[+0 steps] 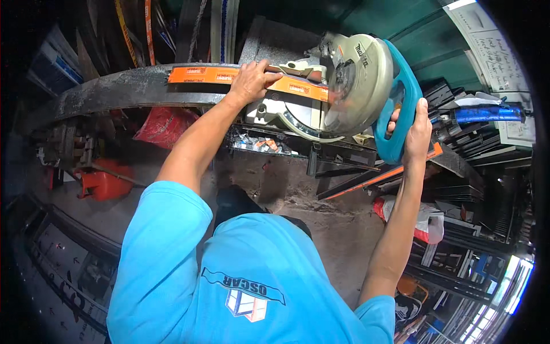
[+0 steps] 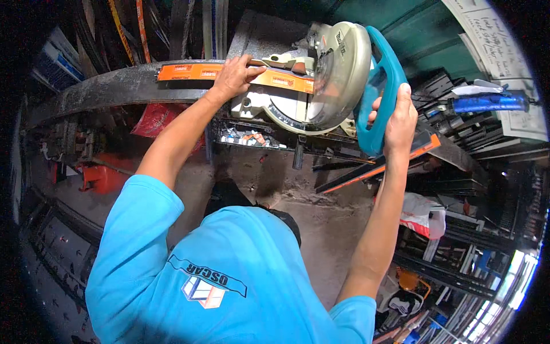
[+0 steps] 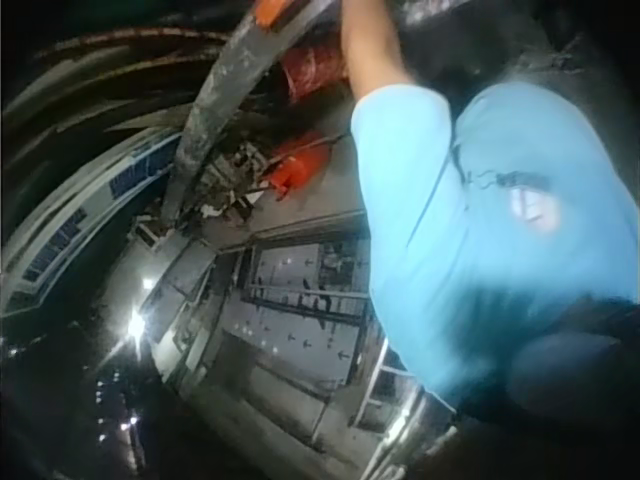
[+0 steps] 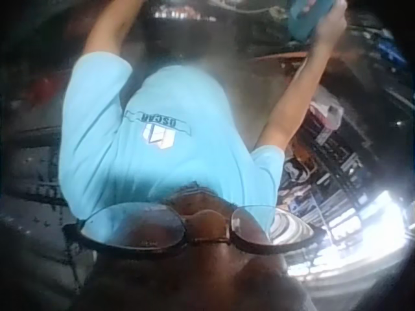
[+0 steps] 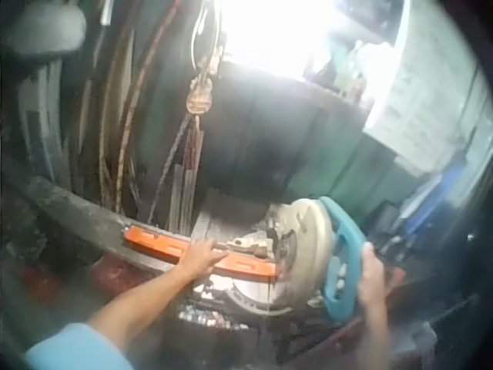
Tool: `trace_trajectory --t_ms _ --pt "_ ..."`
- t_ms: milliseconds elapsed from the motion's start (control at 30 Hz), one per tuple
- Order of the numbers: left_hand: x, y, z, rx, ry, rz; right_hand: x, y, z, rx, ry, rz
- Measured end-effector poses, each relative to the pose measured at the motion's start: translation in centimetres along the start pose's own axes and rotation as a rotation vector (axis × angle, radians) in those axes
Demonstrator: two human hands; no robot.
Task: The person uses a miter saw to cut a metal frame profile and then fits the cut piece into a larger window frame structure. They repeatedly adjust and align the frame components to ensure a proper fit within the assembly.
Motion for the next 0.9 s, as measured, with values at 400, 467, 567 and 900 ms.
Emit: trace_trajectory --t_ms 400,467,567,900 --pt "-0.4 -0.3 0.0 0.000 0.009 -0.001 -0.1 0.2 0.3 -0.031 0.010 -0.059" --pt "-0.1 -0.2 -0.3 -0.018 0.014 -0.009 -0.1 0.7 0.8 -0.031 0.012 -0.085" --pt "-0.2 -0.1 -0.4 -0.058 0.057 -0.014 -0.2 1.9 2.4 0.043 0.073 -0.122" --pt "-6.3 1.4 -5.7 -0.191 0.269 -0.288 -2.0 11.8 3.3 -0.723 -0.414 -0.416"
Point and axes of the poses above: each hand's wrist, its own z-axis towards the middle knuckle, its own x-axis out of the palm, y = z × x, the point moved 6 cm from there along z, towards the middle knuckle, and after that the axes turned 7 degrees about -y, right-handed, at the moved point
